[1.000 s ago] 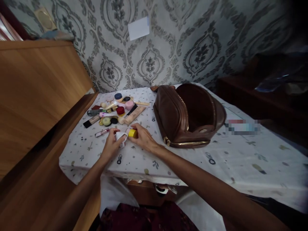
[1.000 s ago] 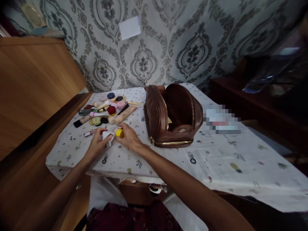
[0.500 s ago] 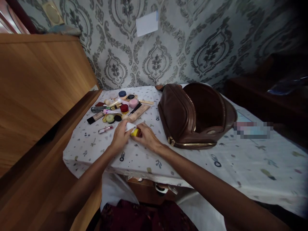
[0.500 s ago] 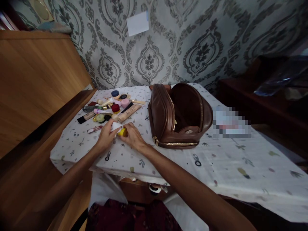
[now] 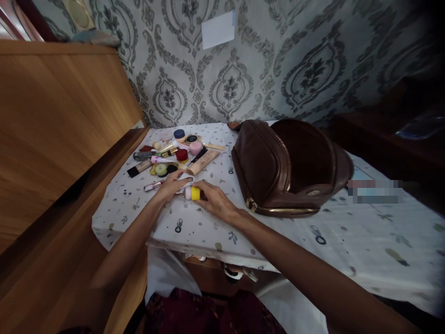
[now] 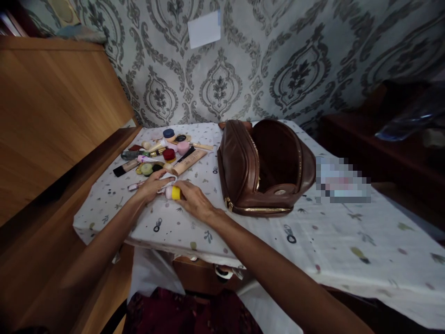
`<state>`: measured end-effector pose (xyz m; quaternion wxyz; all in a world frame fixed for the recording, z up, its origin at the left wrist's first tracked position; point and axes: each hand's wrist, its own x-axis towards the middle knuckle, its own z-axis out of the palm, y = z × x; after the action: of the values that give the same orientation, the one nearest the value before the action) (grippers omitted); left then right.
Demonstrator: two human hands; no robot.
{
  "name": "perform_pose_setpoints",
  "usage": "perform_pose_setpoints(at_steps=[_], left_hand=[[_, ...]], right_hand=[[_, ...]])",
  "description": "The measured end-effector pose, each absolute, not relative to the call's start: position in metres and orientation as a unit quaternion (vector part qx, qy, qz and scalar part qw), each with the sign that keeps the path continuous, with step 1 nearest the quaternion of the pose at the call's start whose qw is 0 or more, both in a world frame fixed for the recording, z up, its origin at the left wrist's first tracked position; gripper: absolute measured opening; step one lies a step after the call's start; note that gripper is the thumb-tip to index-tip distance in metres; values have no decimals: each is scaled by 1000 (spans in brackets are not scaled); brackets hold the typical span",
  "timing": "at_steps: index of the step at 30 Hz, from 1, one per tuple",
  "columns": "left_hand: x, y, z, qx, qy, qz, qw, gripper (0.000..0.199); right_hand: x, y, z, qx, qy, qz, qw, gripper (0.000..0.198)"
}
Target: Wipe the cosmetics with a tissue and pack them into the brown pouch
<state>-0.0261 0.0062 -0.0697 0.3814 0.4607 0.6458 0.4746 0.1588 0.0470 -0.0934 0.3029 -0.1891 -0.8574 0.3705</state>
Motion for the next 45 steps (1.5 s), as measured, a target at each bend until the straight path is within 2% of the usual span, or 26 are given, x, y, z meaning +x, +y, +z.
perform_pose_setpoints(at_steps=[4,7,12,18,27,35,40,45], left_hand=[[-28,6,-73,451,627,493,399,32],[-25,4,-73,452,608,502,418,32],[-21,-2,-75,473,566,515,437,47],[-27,-3,-79,522,553,499,416,53],[-22,-4,-80,531,549,500,408,49],[-21,-8,-76,469,511,544,472,53],[-17,-8,-70,424,465,578,519,42],[-18,-7,-77,487,527,563,410,33]], right_hand=[[157,46,-93,-182,-826,424,324,37],[154,48,-93,-178,-772,481,375,35],[152,54,-91,-226,-716,518,409,34],[157,53,-86,-283,-740,462,399,31],[158,56,-90,-322,-795,290,426,27],[160,58,-93,-326,-836,143,417,29],[161,55,-93,-315,-846,108,417,31],[158,54,-93,-331,-829,163,420,27]])
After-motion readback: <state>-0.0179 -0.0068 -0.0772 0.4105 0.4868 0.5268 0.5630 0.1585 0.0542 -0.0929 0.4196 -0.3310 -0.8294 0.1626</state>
